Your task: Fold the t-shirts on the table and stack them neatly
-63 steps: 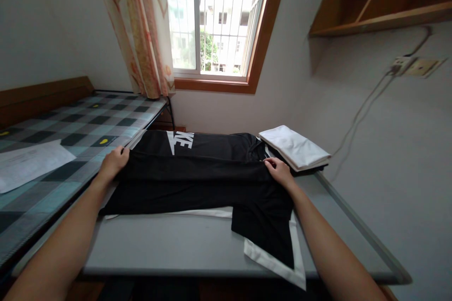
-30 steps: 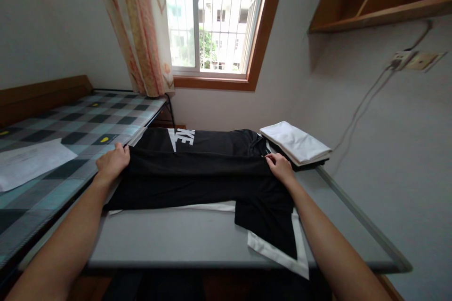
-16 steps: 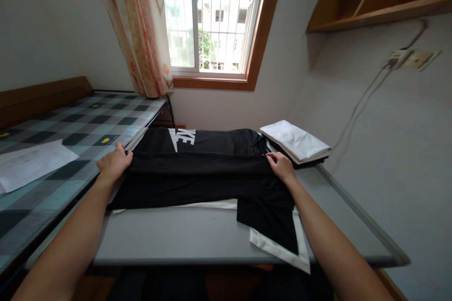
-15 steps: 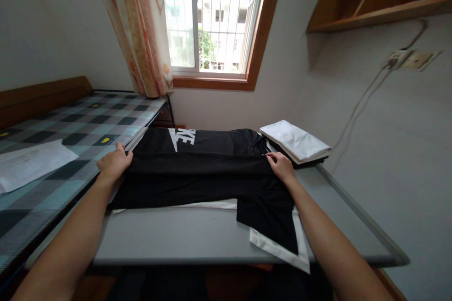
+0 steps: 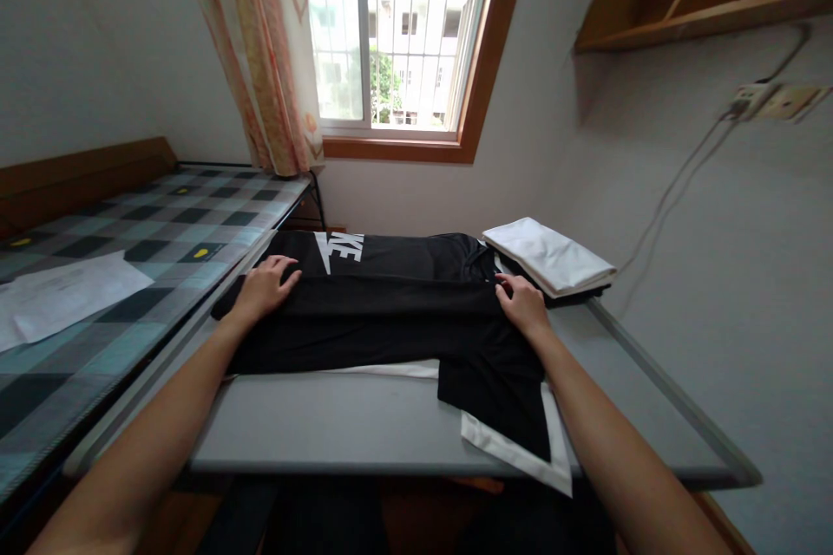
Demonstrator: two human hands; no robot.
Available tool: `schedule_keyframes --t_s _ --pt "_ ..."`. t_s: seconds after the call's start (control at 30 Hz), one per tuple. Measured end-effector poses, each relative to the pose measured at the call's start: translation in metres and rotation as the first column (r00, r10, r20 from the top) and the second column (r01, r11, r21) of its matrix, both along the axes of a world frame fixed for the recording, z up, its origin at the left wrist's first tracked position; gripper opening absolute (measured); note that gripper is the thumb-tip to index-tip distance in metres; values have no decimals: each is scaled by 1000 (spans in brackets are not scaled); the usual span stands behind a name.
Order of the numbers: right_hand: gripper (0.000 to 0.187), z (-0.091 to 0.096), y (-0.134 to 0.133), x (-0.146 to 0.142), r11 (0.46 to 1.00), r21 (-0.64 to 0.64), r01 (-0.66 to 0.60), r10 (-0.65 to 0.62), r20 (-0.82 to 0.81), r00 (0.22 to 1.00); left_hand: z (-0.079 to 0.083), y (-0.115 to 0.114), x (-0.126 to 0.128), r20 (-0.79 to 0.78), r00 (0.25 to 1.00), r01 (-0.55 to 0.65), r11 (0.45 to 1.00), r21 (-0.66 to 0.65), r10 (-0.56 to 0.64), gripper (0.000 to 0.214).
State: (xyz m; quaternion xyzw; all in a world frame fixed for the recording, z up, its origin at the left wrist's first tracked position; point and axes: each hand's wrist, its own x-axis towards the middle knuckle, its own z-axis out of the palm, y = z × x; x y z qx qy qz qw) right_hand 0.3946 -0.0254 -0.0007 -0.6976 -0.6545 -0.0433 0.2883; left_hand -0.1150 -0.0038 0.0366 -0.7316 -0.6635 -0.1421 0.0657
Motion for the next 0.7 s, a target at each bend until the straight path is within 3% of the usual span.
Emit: schedule_keyframes --t_s 0.1,0.27,0.4,0.57,0.7 --pt "32 4 -3 -3 997 79 9 -14 61 998 -12 -3 24 36 989 146 987 -68 -144 33" --pt "28 7 -5 -8 991 109 -82 68 124 990 -20 -7 35 30 986 167 982 -84 -165 37" --pt "26 5 -7 -13 995 -9 -100 100 158 982 -15 0 20 26 990 143 987 -68 -142 32" --pt "28 4 -7 -9 999 -38 2 1 92 996 -16 13 -19 12 999 -49 998 -42 50 38" --pt "31 0 -3 0 998 -34 53 -54 -9 999 -20 21 -40 86 996 -30 997 -76 37 38"
